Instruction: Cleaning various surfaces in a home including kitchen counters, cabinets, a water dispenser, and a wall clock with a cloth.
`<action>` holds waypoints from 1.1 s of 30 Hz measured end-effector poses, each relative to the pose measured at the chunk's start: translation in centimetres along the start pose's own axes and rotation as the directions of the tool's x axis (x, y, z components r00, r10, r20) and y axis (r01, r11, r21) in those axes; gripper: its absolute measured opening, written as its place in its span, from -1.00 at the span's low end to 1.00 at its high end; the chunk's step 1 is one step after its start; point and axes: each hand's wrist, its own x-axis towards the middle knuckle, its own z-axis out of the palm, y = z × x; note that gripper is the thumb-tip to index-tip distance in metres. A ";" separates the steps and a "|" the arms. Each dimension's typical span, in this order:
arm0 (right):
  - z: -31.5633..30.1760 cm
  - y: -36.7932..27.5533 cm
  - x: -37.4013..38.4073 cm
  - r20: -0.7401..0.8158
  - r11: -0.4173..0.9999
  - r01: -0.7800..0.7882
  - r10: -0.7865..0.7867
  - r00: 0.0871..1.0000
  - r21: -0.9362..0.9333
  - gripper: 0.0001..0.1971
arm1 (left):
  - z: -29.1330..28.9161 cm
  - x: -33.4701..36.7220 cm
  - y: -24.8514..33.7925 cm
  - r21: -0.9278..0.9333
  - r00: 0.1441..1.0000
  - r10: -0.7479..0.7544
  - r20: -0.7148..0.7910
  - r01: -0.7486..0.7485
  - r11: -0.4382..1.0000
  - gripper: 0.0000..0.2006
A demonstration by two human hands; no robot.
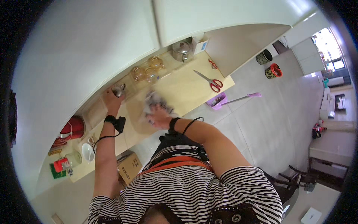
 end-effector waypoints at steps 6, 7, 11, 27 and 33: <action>6.2 6.0 1.2 -0.304 0.929 0.319 -0.364 0.880 -0.188 -0.58 | 2.2 5.8 2.1 0.043 0.999 0.023 -0.044 -0.021 0.999 -0.07; 5.5 7.2 0.2 -0.229 0.946 0.250 -0.295 0.928 -0.205 -0.57 | 3.1 5.0 1.6 -0.078 0.998 -0.048 0.046 0.051 0.996 -0.04; 1.6 11.7 0.1 -0.335 0.987 0.135 -0.159 0.929 -0.092 -0.57 | 2.1 5.6 -0.8 -0.051 0.998 -0.058 -0.025 0.056 0.997 0.06; -7.5 34.1 -7.6 -0.565 0.840 -0.538 0.479 0.672 0.072 -0.32 | -6.1 -9.5 11.6 -0.012 0.998 -0.016 0.064 0.017 1.000 0.19; -5.5 40.1 -6.3 -0.527 0.807 -0.589 0.487 0.696 -0.032 -0.35 | -8.0 -16.6 13.3 0.007 0.968 -0.151 0.202 0.152 0.988 0.16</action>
